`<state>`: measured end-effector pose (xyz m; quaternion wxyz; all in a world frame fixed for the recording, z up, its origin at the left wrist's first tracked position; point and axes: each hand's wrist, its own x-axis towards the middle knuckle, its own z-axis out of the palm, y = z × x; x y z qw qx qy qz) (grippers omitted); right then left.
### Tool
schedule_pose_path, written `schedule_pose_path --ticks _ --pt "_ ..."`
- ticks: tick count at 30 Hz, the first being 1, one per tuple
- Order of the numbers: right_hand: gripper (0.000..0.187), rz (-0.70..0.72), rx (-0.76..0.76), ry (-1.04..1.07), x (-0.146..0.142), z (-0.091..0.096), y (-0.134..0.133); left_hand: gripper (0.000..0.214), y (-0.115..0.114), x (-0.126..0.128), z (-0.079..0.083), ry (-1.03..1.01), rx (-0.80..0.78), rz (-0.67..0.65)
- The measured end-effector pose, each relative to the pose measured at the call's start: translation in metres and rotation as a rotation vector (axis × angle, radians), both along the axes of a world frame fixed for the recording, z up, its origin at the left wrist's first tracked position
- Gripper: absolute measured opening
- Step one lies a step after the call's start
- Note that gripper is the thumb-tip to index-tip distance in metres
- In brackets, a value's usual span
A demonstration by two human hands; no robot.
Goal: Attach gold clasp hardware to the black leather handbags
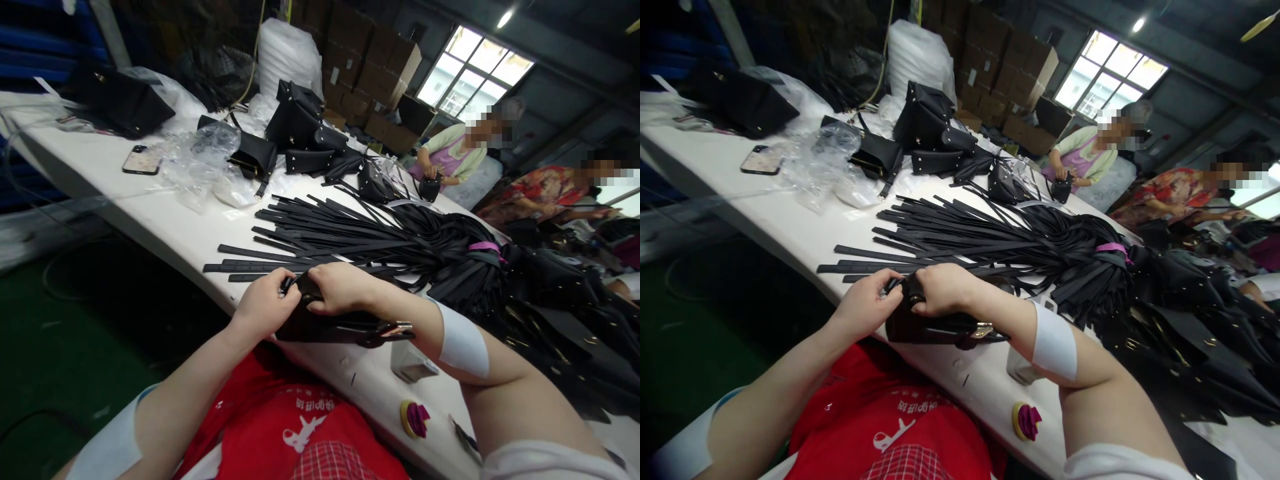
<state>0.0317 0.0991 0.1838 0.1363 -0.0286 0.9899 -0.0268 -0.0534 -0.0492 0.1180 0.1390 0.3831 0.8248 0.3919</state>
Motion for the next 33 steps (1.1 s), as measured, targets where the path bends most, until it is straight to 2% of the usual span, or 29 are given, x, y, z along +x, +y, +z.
schedule_pose_path --ticks 2,4,6,10,12,14,16,18,20,22,23,25,28,33 --pt "0.034 0.060 -0.160 0.148 0.004 -0.001 0.007 0.028 0.000 -0.003 -0.002 -0.008 0.020 0.001" --pt "0.019 0.137 -0.269 0.187 0.007 -0.007 0.011 0.027 -0.001 -0.004 -0.002 -0.019 0.029 -0.009" --pt "0.015 0.190 -0.246 0.158 0.009 -0.019 0.010 0.026 0.000 -0.002 -0.001 -0.026 0.030 -0.017" --pt "0.022 0.265 -0.056 0.065 0.008 -0.043 0.006 0.026 0.002 0.002 0.000 -0.016 0.025 -0.054" --pt "0.028 0.283 -0.142 0.043 0.009 -0.044 0.012 0.026 0.002 0.001 0.001 -0.004 0.014 -0.040" --pt "0.030 0.195 -0.402 0.096 0.014 -0.032 0.027 0.027 0.002 -0.001 0.003 -0.006 0.003 -0.006" --pt "0.037 -0.012 -0.725 0.204 0.030 -0.009 0.046 0.027 0.001 -0.005 0.004 -0.021 0.000 0.014" --pt "0.054 -0.198 -0.997 0.273 0.053 0.016 0.062 0.027 0.002 -0.008 0.005 -0.037 0.007 0.014" --pt "0.075 -0.204 -1.169 0.221 0.080 0.036 0.069 0.026 0.004 -0.009 0.004 -0.040 0.017 0.017" --pt "0.088 -0.141 -1.218 0.170 0.103 0.044 0.066 0.027 0.007 -0.010 0.003 -0.037 0.018 0.024" --pt "0.087 -0.144 -1.207 0.179 0.110 0.043 0.061 0.027 0.008 -0.010 0.002 -0.037 0.014 0.025" --pt "0.068 -0.262 -1.173 0.272 0.117 0.034 0.050 0.027 0.011 -0.010 0.001 -0.040 0.006 0.023" --pt "0.034 -0.488 -1.131 0.432 0.112 0.017 0.036 0.027 0.012 -0.008 0.001 -0.038 -0.001 0.024" --pt "0.031 -0.588 -1.173 0.513 0.101 0.003 0.031 0.025 0.009 -0.003 0.005 -0.030 -0.011 0.031"
